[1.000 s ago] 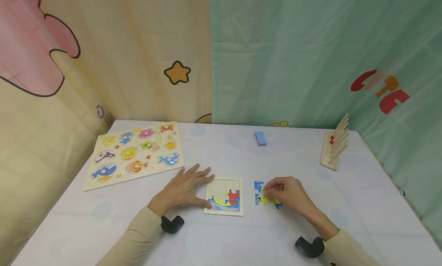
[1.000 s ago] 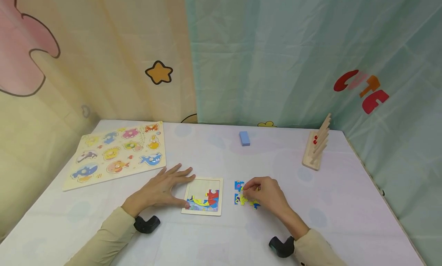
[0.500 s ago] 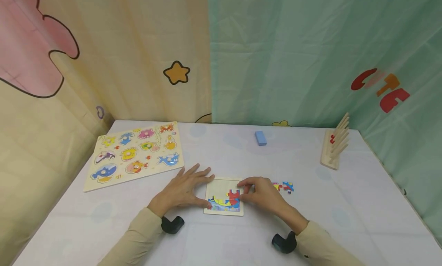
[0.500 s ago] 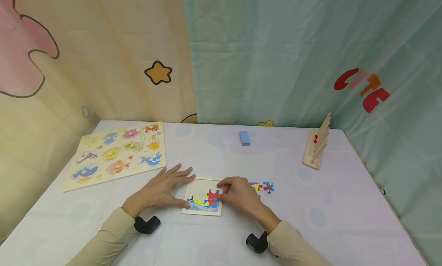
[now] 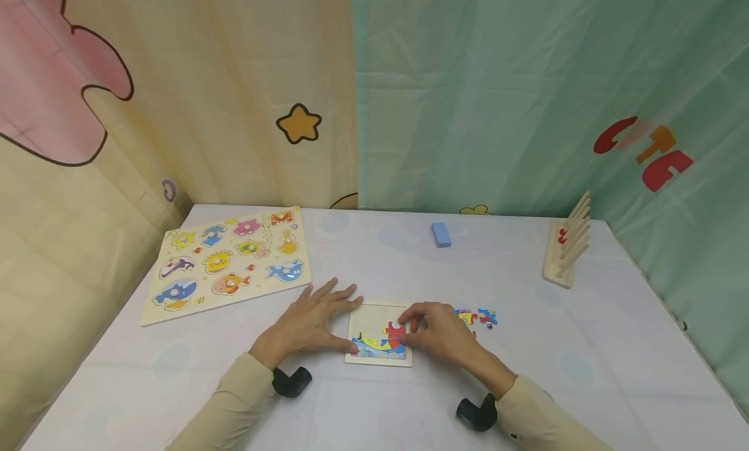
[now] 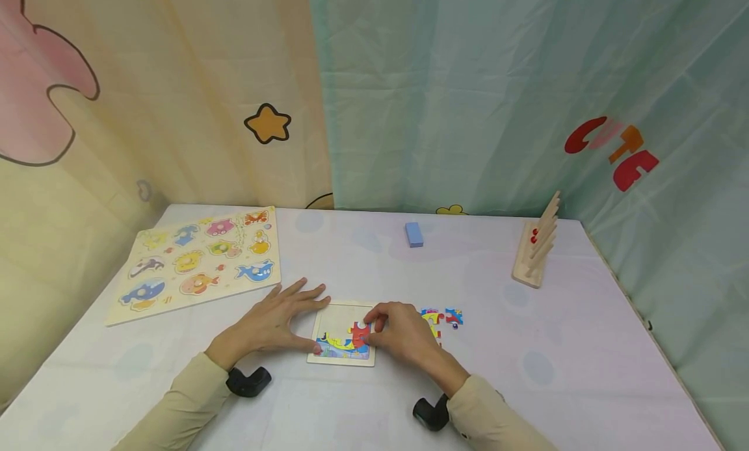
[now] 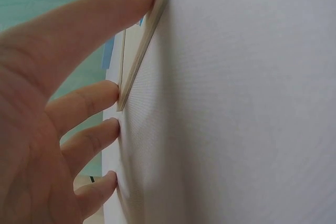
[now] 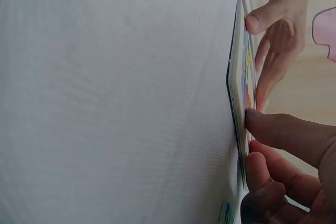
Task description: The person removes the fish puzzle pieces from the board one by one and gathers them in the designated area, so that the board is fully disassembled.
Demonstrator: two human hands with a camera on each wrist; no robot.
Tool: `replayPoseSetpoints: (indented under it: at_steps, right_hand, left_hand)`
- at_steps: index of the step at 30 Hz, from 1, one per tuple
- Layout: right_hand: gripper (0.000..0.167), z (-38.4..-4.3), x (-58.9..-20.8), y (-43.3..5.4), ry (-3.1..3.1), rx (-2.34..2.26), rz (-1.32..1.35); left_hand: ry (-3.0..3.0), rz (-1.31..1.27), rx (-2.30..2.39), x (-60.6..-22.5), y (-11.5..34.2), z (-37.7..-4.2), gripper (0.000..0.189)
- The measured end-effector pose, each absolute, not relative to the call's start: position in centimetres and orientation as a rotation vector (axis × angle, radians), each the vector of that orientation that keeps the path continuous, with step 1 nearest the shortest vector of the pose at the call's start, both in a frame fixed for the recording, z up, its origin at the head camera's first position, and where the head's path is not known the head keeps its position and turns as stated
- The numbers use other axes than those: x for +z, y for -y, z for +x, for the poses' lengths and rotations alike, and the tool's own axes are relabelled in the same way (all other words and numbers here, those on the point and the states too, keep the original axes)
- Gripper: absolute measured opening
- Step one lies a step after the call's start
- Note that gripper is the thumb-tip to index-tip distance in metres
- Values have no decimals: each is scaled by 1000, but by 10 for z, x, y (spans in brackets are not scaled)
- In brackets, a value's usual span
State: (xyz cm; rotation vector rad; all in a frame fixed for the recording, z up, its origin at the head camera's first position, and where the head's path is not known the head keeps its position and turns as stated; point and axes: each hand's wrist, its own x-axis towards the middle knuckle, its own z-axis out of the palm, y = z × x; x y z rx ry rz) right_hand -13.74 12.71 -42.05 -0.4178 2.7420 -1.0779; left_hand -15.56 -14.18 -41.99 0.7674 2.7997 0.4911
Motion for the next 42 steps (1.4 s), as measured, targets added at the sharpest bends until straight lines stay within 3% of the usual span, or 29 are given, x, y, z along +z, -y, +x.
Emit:
replayPoseSetpoints:
  at_steps: [15, 32, 42]
  right_hand:
    - [28, -137, -421, -123, -2690, -1188, -423]
    - [24, -135, -424, -128, -2542, -1189, -712]
    - [15, -136, -423, -126, -2600, -1250, -653]
  left_hand:
    - [-2795, 778, 510, -420, 143, -156, 85]
    - [-2806, 791, 513, -421, 143, -156, 86]
    - [-2809, 787, 510, -422, 143, -156, 86]
